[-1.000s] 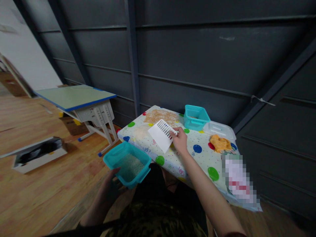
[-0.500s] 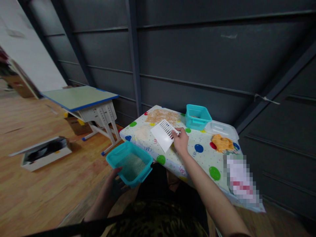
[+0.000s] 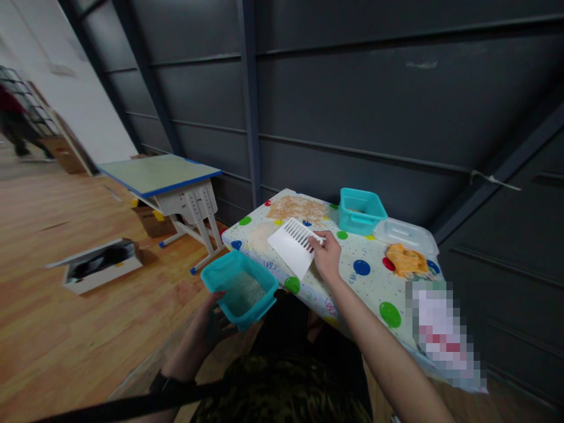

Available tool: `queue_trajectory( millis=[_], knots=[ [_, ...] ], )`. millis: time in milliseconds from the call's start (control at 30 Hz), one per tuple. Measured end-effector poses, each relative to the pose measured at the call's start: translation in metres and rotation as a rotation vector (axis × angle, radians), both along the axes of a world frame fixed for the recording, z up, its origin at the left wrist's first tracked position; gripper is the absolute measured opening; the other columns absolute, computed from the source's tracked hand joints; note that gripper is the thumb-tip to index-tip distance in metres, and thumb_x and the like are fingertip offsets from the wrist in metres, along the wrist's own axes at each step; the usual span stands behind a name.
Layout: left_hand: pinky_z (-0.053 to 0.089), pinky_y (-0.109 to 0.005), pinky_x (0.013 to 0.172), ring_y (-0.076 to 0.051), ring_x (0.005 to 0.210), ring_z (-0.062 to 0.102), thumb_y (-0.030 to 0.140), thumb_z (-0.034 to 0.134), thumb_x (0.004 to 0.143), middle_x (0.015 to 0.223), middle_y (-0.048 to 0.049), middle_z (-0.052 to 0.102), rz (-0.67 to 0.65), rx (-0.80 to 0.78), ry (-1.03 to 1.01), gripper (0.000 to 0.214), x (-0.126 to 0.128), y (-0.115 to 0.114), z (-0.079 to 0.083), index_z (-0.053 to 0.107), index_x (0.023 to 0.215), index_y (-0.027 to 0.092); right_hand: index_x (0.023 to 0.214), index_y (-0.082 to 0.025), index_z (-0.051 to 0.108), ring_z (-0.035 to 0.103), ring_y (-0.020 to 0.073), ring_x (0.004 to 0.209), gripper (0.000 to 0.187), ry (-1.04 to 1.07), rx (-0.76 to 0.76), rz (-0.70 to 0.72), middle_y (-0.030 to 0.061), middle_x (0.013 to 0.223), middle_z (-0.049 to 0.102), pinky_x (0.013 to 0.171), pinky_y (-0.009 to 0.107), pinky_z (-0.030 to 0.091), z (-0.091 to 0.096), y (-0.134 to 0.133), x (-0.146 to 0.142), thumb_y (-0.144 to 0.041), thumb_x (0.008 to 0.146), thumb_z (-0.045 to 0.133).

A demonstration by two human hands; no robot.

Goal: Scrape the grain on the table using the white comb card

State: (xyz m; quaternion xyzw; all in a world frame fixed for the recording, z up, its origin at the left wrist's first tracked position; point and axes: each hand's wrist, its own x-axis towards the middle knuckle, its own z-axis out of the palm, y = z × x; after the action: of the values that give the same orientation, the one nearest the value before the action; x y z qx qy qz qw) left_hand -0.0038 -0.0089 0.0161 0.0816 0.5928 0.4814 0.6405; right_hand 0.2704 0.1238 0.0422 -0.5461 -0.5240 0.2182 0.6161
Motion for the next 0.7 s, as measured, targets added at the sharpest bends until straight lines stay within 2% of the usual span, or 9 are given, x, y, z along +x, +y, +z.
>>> queue_trajectory(
  millis=[100,167,333,400,567,700],
  knots=[
    [0.062,-0.045,0.064,-0.027,0.069,0.071,0.034,0.066,0.089,0.080,-0.0078,0.072,-0.011,0.010,0.008,0.022,-0.003,0.002,-0.003,0.062,0.103,0.018,0.088,-0.022,0.067,0.048,0.0173,0.052,0.026,-0.017,0.012,0.091,-0.0041,0.058,0.059,0.055,0.029,0.035,-0.001,-0.003,-0.001,-0.047,0.081,0.065],
    [0.063,-0.046,0.065,-0.028,0.071,0.073,0.036,0.066,0.089,0.083,-0.0088,0.073,-0.022,0.000,0.015,0.025,-0.004,0.003,-0.005,0.061,0.106,0.018,0.088,-0.022,0.067,0.046,0.0168,0.051,0.027,-0.012,0.024,0.103,-0.0049,0.056,0.057,0.054,0.029,0.034,-0.001,-0.003,-0.001,-0.048,0.081,0.065],
    [0.063,-0.047,0.068,-0.028,0.075,0.074,0.037,0.065,0.090,0.089,-0.0110,0.075,-0.066,0.028,0.009,0.027,-0.006,0.002,-0.002,0.060,0.109,0.018,0.090,-0.022,0.065,0.057,0.0211,0.060,0.027,0.000,0.057,-0.093,-0.0024,0.062,0.063,0.062,0.032,0.041,-0.003,0.003,0.007,-0.048,0.084,0.060],
    [0.062,-0.046,0.068,-0.028,0.076,0.073,0.038,0.064,0.090,0.089,-0.0109,0.074,-0.078,0.026,0.009,0.026,-0.006,0.002,0.000,0.060,0.107,0.018,0.090,-0.023,0.065,0.059,0.0224,0.063,0.025,-0.032,0.045,-0.127,-0.0017,0.064,0.064,0.064,0.033,0.042,-0.004,0.004,0.009,-0.047,0.084,0.059],
    [0.060,-0.047,0.070,-0.029,0.078,0.072,0.039,0.063,0.090,0.092,-0.0116,0.073,-0.072,0.006,0.022,0.027,-0.007,0.004,-0.001,0.060,0.106,0.018,0.088,-0.023,0.065,0.051,0.0195,0.051,0.027,-0.077,0.025,-0.023,-0.0057,0.052,0.055,0.058,0.031,0.036,-0.007,-0.002,0.001,-0.049,0.084,0.060],
    [0.061,-0.048,0.070,-0.029,0.078,0.071,0.040,0.065,0.089,0.091,-0.0112,0.073,-0.082,0.008,0.039,0.031,-0.008,0.005,-0.006,0.060,0.110,0.018,0.089,-0.022,0.066,0.048,0.0169,0.050,0.029,-0.094,0.041,0.061,-0.0051,0.055,0.058,0.055,0.029,0.034,-0.005,-0.006,-0.004,-0.051,0.084,0.062]
  ],
)
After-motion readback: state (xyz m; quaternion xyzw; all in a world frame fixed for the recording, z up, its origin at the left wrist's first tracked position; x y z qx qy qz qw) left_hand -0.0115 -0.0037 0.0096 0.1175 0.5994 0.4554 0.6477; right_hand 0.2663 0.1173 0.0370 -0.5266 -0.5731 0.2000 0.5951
